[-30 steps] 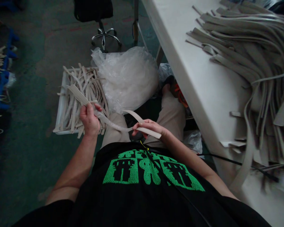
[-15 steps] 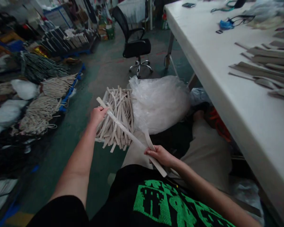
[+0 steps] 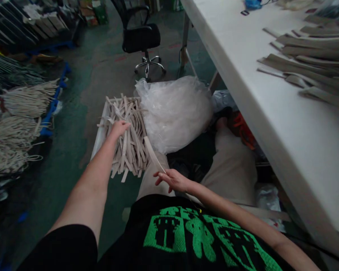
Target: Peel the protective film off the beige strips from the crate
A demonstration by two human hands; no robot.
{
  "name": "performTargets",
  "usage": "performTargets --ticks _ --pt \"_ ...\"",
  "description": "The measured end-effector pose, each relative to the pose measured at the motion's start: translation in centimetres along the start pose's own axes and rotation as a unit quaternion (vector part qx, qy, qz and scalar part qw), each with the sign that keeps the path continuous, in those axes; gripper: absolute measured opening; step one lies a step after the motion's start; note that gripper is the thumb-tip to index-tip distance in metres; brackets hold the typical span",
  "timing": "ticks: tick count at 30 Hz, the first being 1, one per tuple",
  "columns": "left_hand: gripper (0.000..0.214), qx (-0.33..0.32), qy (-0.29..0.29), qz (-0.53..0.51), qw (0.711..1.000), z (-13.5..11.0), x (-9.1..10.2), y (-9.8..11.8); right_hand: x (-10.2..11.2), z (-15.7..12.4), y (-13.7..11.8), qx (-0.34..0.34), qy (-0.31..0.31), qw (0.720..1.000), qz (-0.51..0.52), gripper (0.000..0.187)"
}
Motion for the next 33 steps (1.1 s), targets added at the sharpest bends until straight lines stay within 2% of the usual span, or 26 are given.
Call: performTargets --ticks 2,4,6,8,11,16,18,22,24,28,31,33 --pt "0.032 0.025 -0.083 0.061 0.994 -2.5 -7.1 -1.3 1.4 -3.0 1.8 -0.017 0.055 0.997 0.046 0.057" --pt "0.037 0.036 -0.146 0.101 0.983 -5.3 -13.1 -2.1 3.3 -5.3 3.3 -0.041 0.121 0.988 0.082 0.059" --pt "0.036 0.040 -0.176 0.134 0.974 -7.6 -17.2 -2.6 5.2 -6.7 4.1 -0.055 0.190 0.974 0.108 0.056" --pt "0.027 0.037 -0.172 0.156 0.972 -9.0 -19.2 -2.9 7.0 -7.4 4.3 -0.055 0.249 0.958 0.132 0.051" --pt "0.016 0.035 -0.141 0.176 0.974 -9.7 -19.1 -3.3 8.4 -7.2 3.9 -0.041 0.287 0.944 0.159 0.044" --pt "0.036 0.049 -0.124 0.192 0.972 -10.4 -17.9 -4.0 8.4 -6.1 3.4 -0.025 0.277 0.946 0.164 0.042" --pt "0.039 0.045 -0.126 0.190 0.973 -10.9 -18.3 -3.8 8.1 -5.8 3.5 -0.026 0.267 0.949 0.163 0.040" --pt "0.031 0.033 -0.115 0.157 0.980 -11.3 -19.5 -2.6 7.7 -5.6 3.7 -0.045 0.254 0.954 0.150 0.034" --pt "0.032 0.031 -0.103 0.125 0.986 -11.4 -19.4 -1.9 7.9 -5.7 3.6 -0.041 0.256 0.954 0.148 0.033" --pt "0.028 0.025 -0.065 0.037 0.997 -12.6 -17.2 -1.3 8.2 -5.8 3.6 -0.033 0.268 0.950 0.159 0.032" --pt "0.028 0.022 -0.043 -0.025 0.999 -15.0 -14.6 -1.4 8.4 -5.7 3.7 -0.022 0.277 0.947 0.164 0.031" --pt "0.031 0.022 -0.035 -0.101 0.994 -17.1 -12.9 -1.3 8.6 -5.7 3.5 -0.013 0.280 0.946 0.165 0.031"
Point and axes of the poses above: each hand's wrist, its own z-axis towards the middle knuckle, its own x-axis out of the back of the hand, y = z × x, the point moved 7 cm from there along z, towards the middle knuckle, and after that the axes turned 6 degrees about x, right-handed, at the moved point
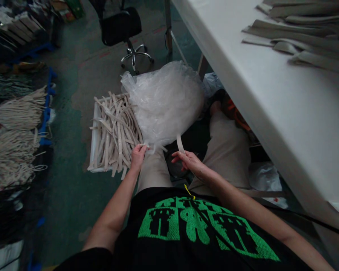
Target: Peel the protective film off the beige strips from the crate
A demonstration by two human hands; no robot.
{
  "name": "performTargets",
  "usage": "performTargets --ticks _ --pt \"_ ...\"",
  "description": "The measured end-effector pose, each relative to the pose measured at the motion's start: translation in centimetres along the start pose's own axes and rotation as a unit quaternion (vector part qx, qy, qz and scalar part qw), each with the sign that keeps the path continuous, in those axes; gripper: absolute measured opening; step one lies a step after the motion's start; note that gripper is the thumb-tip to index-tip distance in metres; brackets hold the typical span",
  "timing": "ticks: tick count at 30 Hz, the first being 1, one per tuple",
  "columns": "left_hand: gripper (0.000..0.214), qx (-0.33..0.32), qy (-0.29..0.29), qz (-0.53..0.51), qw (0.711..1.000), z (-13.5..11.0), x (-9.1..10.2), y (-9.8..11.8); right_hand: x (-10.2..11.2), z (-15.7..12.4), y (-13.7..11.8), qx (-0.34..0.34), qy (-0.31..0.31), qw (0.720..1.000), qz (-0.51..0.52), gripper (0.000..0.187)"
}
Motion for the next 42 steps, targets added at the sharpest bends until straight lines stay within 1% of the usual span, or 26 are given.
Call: performTargets --ticks 3,4,6,9,11,12,14,17,21,24,25,26,28,30,31,33,35,36,38,42 --pt "0.029 -0.004 -0.010 -0.150 0.989 -3.4 1.8 0.9 0.1 0.0 -0.5 -0.008 0.005 1.000 0.014 0.030" --pt "0.029 -0.005 -0.017 -0.184 0.983 -4.5 2.2 1.3 -0.1 0.0 -0.7 -0.015 0.002 1.000 0.024 0.031" --pt "0.029 -0.004 -0.035 -0.216 0.976 -6.3 2.6 2.3 -0.8 -0.1 -1.1 -0.029 -0.024 0.998 0.051 0.034" --pt "0.029 0.010 -0.081 -0.234 0.969 -8.3 2.1 3.7 -3.2 -0.3 -1.4 -0.051 -0.095 0.991 0.081 0.042" --pt "0.029 0.020 -0.124 -0.229 0.965 -9.4 1.2 4.7 -5.1 -0.4 -1.5 -0.061 -0.142 0.983 0.095 0.045" --pt "0.029 0.020 -0.147 -0.220 0.964 -9.8 0.7 5.2 -6.0 -0.4 -1.6 -0.061 -0.153 0.981 0.102 0.046" --pt "0.027 0.008 -0.185 -0.193 0.964 -10.5 -0.1 6.2 -7.0 0.0 -2.1 -0.055 -0.140 0.982 0.112 0.043" --pt "0.026 -0.018 -0.211 -0.169 0.963 -10.9 -0.7 7.5 -7.3 0.7 -4.0 -0.023 -0.090 0.991 0.096 0.033" --pt "0.031 -0.026 -0.211 -0.197 0.957 -10.5 -0.6 8.3 -6.5 1.2 -7.4 0.038 -0.066 0.997 0.034 0.026" --pt "0.044 -0.029 -0.203 -0.219 0.954 -9.7 -0.4 8.4 -4.4 1.1 -8.9 0.065 0.005 0.998 -0.003 0.025" --pt "0.048 -0.030 -0.199 -0.226 0.953 -9.4 -0.4 8.4 -3.8 1.0 -8.9 0.059 0.024 0.998 -0.002 0.027" --pt "0.052 -0.032 -0.196 -0.233 0.952 -9.1 -0.4 8.5 -3.5 0.9 -8.7 0.046 0.029 0.999 0.004 0.030" --pt "0.055 -0.040 -0.199 -0.242 0.949 -8.5 -0.6 9.1 -3.8 0.6 -7.7 0.007 -0.010 1.000 0.013 0.037" --pt "0.055 -0.061 -0.216 -0.231 0.947 -8.2 -1.2 10.1 -4.5 0.4 -6.9 -0.011 -0.044 0.999 0.012 0.040" --pt "0.053 -0.074 -0.227 -0.217 0.946 -8.2 -1.6 10.6 -4.7 0.5 -6.6 -0.009 -0.042 0.999 0.016 0.040" --pt "0.052 -0.104 -0.245 -0.179 0.947 -8.2 -2.4 11.7 -4.7 0.7 -6.5 0.006 -0.006 0.999 0.043 0.038" --pt "0.054 -0.123 -0.256 -0.142 0.948 -8.4 -3.0 12.2 -4.6 1.2 -6.7 0.016 0.018 0.996 0.080 0.035" --pt "0.058 -0.126 -0.258 -0.131 0.949 -8.4 -3.3 12.3 -4.4 1.4 -6.9 0.019 0.023 0.996 0.089 0.034" --pt "0.066 -0.110 -0.265 -0.129 0.949 -8.4 -3.5 11.9 -3.5 1.9 -7.5 0.031 0.038 0.996 0.076 0.030" --pt "0.068 -0.042 -0.288 -0.177 0.940 -8.4 -3.2 9.8 0.0 2.7 -9.2 0.049 0.112 0.992 0.042 0.024"
Point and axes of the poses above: each hand's wrist, its own z-axis towards the middle knuckle, its own x-axis out of the back of the hand, y = z × x, the point moved 7 cm from there along z, towards the middle knuckle, and after that the axes turned 6 degrees about x, right-handed, at the moved point
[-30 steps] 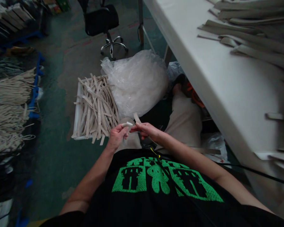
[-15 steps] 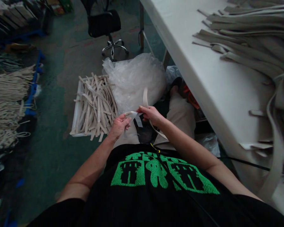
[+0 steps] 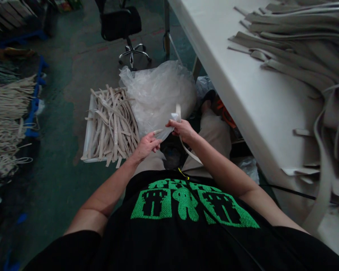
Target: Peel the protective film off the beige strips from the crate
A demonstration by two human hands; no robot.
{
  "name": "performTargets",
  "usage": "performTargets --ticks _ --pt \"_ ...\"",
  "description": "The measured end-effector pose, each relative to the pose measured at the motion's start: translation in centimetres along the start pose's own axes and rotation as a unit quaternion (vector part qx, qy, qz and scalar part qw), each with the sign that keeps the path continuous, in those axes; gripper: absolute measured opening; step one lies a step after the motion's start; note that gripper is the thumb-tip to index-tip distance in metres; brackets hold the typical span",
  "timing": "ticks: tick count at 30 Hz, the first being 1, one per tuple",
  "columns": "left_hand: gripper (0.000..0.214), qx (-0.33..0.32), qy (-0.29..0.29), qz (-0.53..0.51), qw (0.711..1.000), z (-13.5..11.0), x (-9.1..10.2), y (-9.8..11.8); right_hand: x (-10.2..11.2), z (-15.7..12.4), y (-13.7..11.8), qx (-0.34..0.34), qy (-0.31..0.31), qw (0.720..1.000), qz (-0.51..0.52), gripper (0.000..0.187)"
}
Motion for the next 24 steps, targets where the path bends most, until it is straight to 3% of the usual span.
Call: performTargets --ticks 5,10,19,24 --pt "0.059 0.067 0.012 -0.071 0.995 -2.1 2.3 -2.7 3.3 2.0 -2.1 0.028 0.037 0.999 -0.016 0.024" --pt "0.045 0.122 0.012 -0.077 0.989 -4.5 4.7 -5.2 5.4 3.4 -3.2 0.054 0.069 0.996 -0.019 0.022" --pt "0.023 0.216 -0.130 0.068 0.965 -5.7 6.2 -7.0 6.2 4.9 -3.9 0.113 0.079 0.988 -0.070 0.017" --pt "0.020 0.219 -0.208 0.167 0.939 -5.1 6.5 -8.0 6.4 6.2 -4.3 0.133 0.076 0.984 -0.095 0.022"
Point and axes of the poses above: each hand's wrist, its own z-axis towards the middle knuckle, its own x-axis out of the back of the hand, y = z × x, the point moved 7 cm from there along z, towards the middle knuckle, and after that the axes turned 6 degrees about x, right-handed, at the moved point
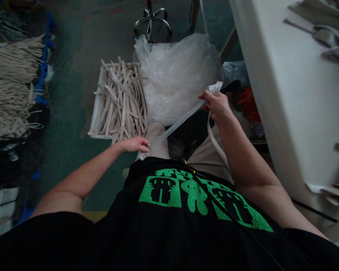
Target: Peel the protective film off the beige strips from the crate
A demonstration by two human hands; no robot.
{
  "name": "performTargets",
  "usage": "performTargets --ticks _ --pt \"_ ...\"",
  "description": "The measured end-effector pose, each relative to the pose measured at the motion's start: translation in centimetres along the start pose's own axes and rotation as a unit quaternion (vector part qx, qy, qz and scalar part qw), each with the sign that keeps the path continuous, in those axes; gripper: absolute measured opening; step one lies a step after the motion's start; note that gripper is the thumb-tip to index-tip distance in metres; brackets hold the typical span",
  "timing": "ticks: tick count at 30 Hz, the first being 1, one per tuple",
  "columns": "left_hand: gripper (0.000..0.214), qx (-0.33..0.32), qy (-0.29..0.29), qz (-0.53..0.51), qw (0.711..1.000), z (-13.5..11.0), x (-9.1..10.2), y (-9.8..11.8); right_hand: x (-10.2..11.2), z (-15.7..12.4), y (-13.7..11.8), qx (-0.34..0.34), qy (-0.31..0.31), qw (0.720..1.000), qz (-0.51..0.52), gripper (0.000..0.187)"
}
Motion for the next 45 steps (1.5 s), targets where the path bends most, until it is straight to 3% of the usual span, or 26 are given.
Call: performTargets --ticks 7,12,15,18,21,24,27,29,33,37,41,45 --pt "0.022 0.002 -0.024 0.095 0.995 0.2 -0.6 -0.4 -1.1 0.4 -0.5 0.016 -0.016 0.999 -0.026 0.029" --pt "0.024 -0.017 -0.005 0.121 0.992 -1.1 -0.5 0.5 -1.4 0.5 -0.2 0.019 -0.024 0.996 -0.079 0.037" --pt "0.021 -0.020 0.014 0.064 0.998 -1.6 -0.2 0.1 -1.2 1.0 0.0 0.023 -0.035 0.990 -0.134 0.040" --pt "0.025 -0.030 0.087 -0.101 0.991 -2.1 0.7 -1.2 -1.2 0.9 -0.5 0.058 -0.060 0.973 -0.215 0.044" --pt "0.036 -0.073 0.157 -0.318 0.932 -2.5 1.5 -2.9 -2.2 -0.5 -1.1 0.092 -0.126 0.952 -0.265 0.047" --pt "0.036 -0.146 0.199 -0.487 0.838 -2.7 2.3 -3.6 -4.4 -3.2 -1.2 0.098 -0.217 0.942 -0.236 0.048" --pt "0.036 -0.204 0.244 -0.587 0.745 -2.5 2.8 -3.2 -7.0 -7.2 -1.4 0.093 -0.304 0.933 -0.170 0.047" --pt "0.038 -0.218 0.254 -0.616 0.713 -2.2 2.7 -2.1 -8.7 -10.3 -1.6 0.084 -0.365 0.917 -0.136 0.046" --pt "0.037 -0.238 0.254 -0.625 0.698 -1.6 2.5 1.0 -10.5 -16.0 -1.5 0.066 -0.463 0.875 -0.121 0.040" --pt "0.038 -0.239 0.263 -0.649 0.673 -1.6 2.3 3.1 -10.1 -18.8 0.1 0.053 -0.501 0.851 -0.150 0.037" --pt "0.042 -0.243 0.250 -0.627 0.697 -1.5 0.9 5.2 -10.1 -18.8 1.2 0.043 -0.480 0.865 -0.143 0.031" --pt "0.040 -0.255 0.239 -0.563 0.749 -1.1 -0.9 7.2 -11.6 -17.5 -0.2 0.026 -0.432 0.899 -0.069 0.029"
Point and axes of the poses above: each hand's wrist, its own z-axis towards the middle knuckle, its own x-axis out of the back of the hand, y = z × x, the point moved 7 cm from there along z, towards the middle knuckle, and after that the axes turned 6 degrees about x, right-handed, at the moved point
